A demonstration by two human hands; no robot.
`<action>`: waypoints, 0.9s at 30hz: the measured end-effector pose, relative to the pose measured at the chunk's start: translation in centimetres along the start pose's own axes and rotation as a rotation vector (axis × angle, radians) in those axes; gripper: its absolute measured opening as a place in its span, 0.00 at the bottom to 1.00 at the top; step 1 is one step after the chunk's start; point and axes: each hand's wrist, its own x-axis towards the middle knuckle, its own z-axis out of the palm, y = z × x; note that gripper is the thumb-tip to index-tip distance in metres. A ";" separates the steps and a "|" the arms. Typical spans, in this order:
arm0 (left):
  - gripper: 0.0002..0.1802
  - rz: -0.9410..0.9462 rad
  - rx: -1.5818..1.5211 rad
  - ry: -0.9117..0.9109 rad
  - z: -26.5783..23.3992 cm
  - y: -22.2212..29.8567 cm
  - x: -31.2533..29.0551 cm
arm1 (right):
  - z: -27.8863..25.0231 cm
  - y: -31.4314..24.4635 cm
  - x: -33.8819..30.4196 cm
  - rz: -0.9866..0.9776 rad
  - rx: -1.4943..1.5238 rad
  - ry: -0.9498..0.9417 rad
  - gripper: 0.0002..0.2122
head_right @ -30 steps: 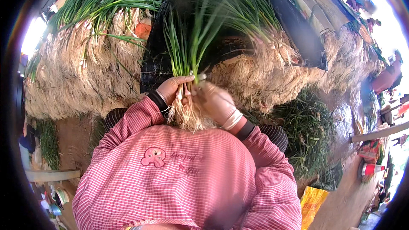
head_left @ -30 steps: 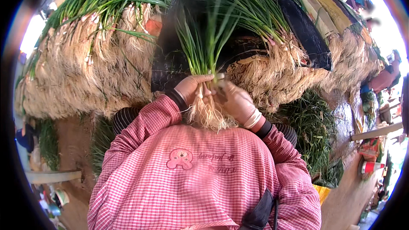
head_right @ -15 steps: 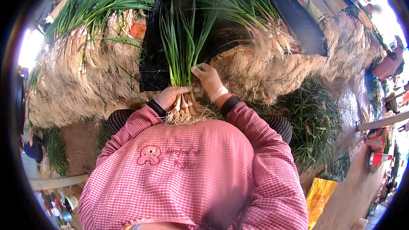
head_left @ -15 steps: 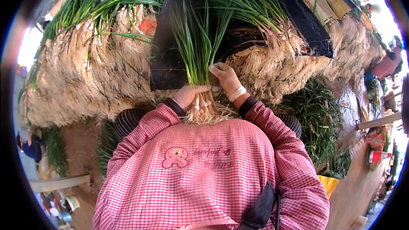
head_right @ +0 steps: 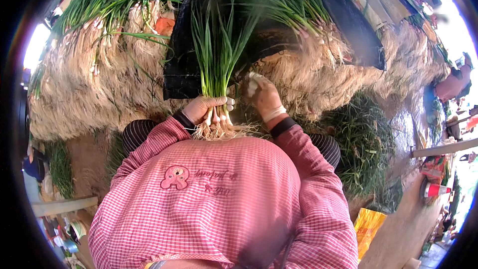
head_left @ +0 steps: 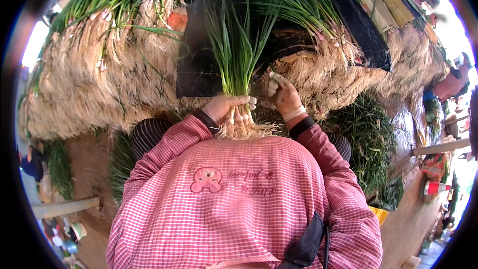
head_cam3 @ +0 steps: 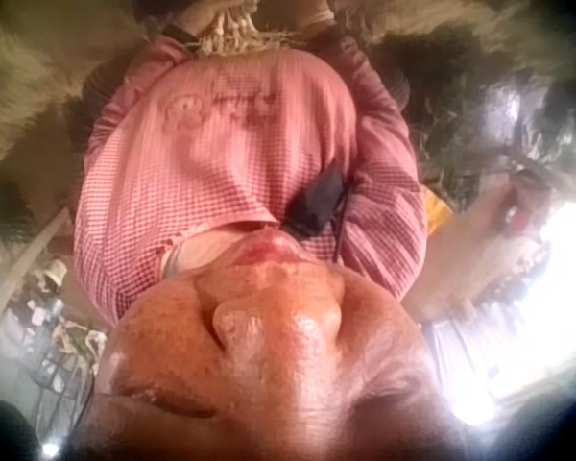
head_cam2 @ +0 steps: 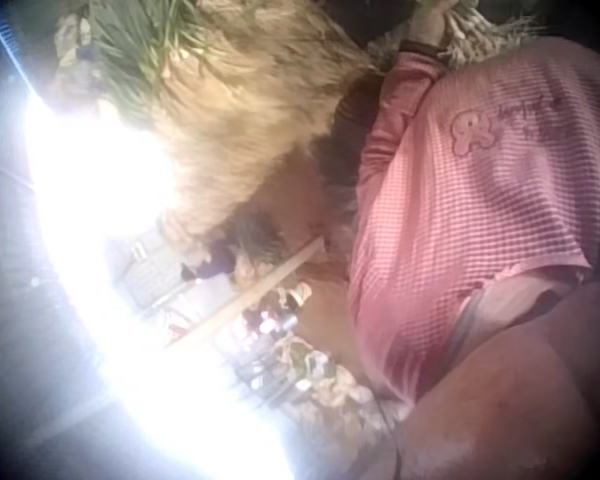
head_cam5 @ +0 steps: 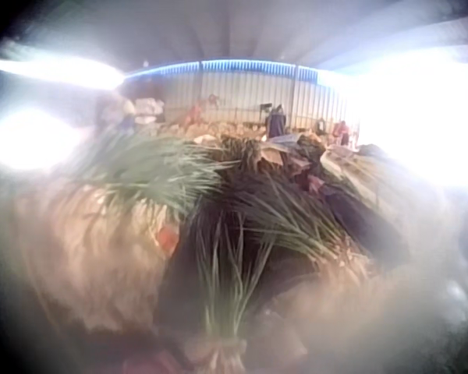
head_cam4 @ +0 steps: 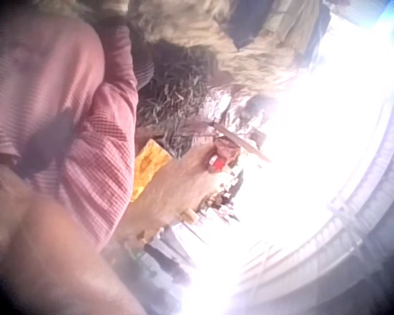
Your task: The person cleans a bunch of green onions by hand, peeling away outer layers and debris from the bulbs and stalks before placing them in a new bundle.
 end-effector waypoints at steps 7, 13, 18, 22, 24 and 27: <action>0.22 -0.123 0.149 0.052 -0.9 -0.9 0.2 | -4.5 11.8 -0.2 0.941 2.884 -0.282 0.13; 0.23 -0.091 0.281 0.017 -0.1 -0.6 0.1 | 0.5 6.3 5.5 1.182 2.659 -0.119 0.15; 0.23 -0.026 0.126 0.026 -0.5 -0.7 -0.3 | -2.4 8.3 5.1 1.255 2.743 -0.008 0.14; 0.22 0.028 -0.094 0.023 -0.7 -0.3 -0.3 | -7.2 10.3 3.0 1.280 3.295 0.440 0.10; 0.18 0.129 -0.181 -0.101 -1.4 -0.7 0.3 | -7.5 9.5 1.2 1.205 3.626 0.223 0.11; 0.11 0.184 -0.328 -0.242 -2.5 -0.2 0.5 | -6.0 8.2 -1.8 1.264 3.557 0.333 0.11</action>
